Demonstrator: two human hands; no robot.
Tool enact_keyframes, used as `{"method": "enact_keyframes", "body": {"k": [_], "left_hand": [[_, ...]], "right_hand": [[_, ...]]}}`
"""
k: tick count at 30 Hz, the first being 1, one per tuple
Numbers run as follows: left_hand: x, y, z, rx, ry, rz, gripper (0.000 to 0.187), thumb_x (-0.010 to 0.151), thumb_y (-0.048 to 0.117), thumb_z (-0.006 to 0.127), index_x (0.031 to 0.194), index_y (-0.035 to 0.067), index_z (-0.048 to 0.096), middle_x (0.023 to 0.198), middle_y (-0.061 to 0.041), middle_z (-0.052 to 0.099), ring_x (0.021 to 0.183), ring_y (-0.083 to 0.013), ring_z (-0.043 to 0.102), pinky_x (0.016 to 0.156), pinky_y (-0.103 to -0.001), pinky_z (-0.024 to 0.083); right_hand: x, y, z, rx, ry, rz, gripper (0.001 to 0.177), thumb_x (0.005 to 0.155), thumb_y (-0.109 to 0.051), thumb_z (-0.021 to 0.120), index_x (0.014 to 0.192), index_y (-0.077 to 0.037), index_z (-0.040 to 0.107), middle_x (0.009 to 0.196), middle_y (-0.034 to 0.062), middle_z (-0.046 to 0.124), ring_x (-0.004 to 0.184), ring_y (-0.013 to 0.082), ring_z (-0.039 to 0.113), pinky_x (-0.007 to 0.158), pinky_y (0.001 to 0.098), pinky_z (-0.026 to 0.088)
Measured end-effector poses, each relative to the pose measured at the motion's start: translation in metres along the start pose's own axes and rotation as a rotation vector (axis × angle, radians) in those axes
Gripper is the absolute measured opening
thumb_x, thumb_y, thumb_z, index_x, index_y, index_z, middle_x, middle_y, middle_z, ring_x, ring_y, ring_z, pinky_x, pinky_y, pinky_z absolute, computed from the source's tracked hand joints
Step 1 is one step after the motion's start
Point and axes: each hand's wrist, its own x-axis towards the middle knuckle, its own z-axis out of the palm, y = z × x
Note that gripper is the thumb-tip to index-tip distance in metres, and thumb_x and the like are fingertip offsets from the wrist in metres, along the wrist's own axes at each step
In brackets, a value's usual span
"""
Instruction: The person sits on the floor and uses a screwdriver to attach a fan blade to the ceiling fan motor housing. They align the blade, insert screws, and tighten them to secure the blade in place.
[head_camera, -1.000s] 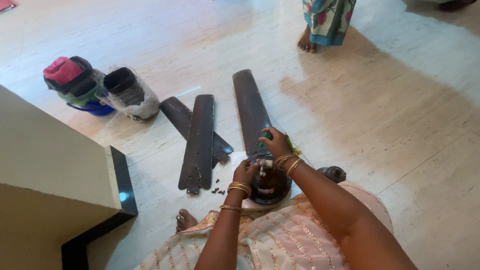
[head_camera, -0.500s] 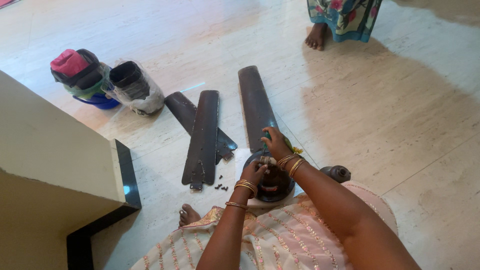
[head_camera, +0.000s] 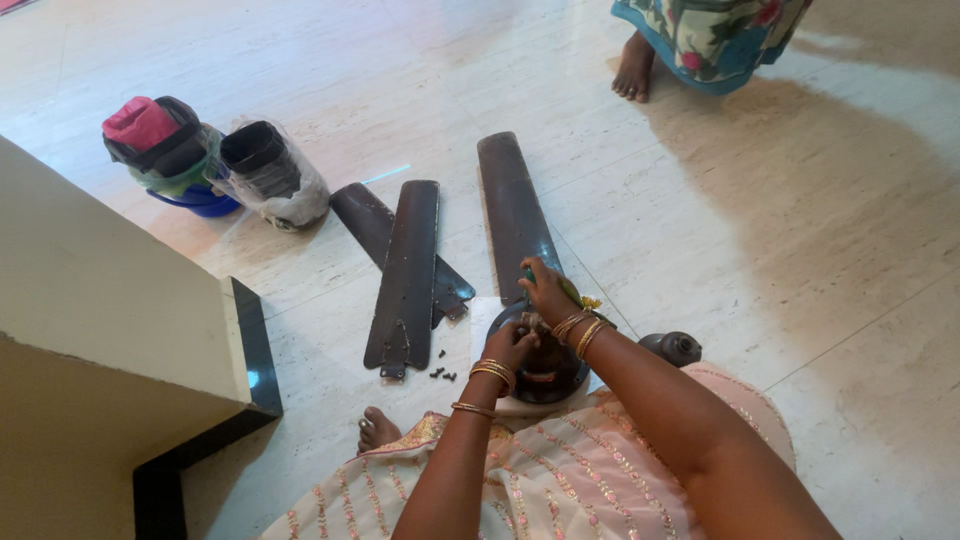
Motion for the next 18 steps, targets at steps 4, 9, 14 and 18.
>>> {"method": "enact_keyframes", "body": {"k": [4,9,14,18], "left_hand": [[-0.009,0.006,-0.003,0.14,0.018,-0.004,0.063,0.08,0.041,0.079,0.13,0.007,0.062,0.124,-0.02,0.069,0.115,-0.0362,0.067,0.099,-0.043,0.053],[-0.019,0.014,-0.005,0.389,-0.076,0.078,0.088,0.075,0.053,0.085,0.148,0.014,0.051,0.157,-0.018,0.041,0.145,-0.0372,0.038,0.116,-0.047,0.037],[-0.025,0.019,0.005,0.598,-0.221,-0.068,0.123,0.065,0.06,0.089,0.161,0.019,0.024,0.17,-0.01,0.013,0.157,-0.0321,0.011,0.118,-0.059,0.029],[-0.023,0.007,0.015,0.692,-0.167,-0.033,0.131,0.064,0.064,0.088,0.163,0.017,0.016,0.173,-0.009,0.007,0.158,-0.0333,0.009,0.117,-0.062,0.029]], "right_hand": [[-0.002,0.002,0.003,-0.023,-0.017,-0.004,0.036,0.094,-0.016,0.068,0.124,-0.012,0.049,0.098,0.0194,0.07,0.089,0.0369,0.071,0.071,0.0461,0.055],[-0.003,0.003,0.007,-0.036,-0.055,-0.013,0.037,0.095,-0.015,0.067,0.125,-0.014,0.047,0.087,0.0169,0.066,0.079,0.0335,0.07,0.065,0.0439,0.053],[-0.004,0.002,0.001,-0.053,-0.043,0.009,0.035,0.096,-0.017,0.067,0.124,-0.014,0.048,0.089,0.0174,0.068,0.082,0.0343,0.072,0.065,0.043,0.056],[0.004,0.003,-0.014,0.03,-0.028,0.051,0.032,0.099,-0.019,0.064,0.125,-0.012,0.046,0.094,0.0168,0.072,0.086,0.033,0.075,0.069,0.0413,0.059]]}}
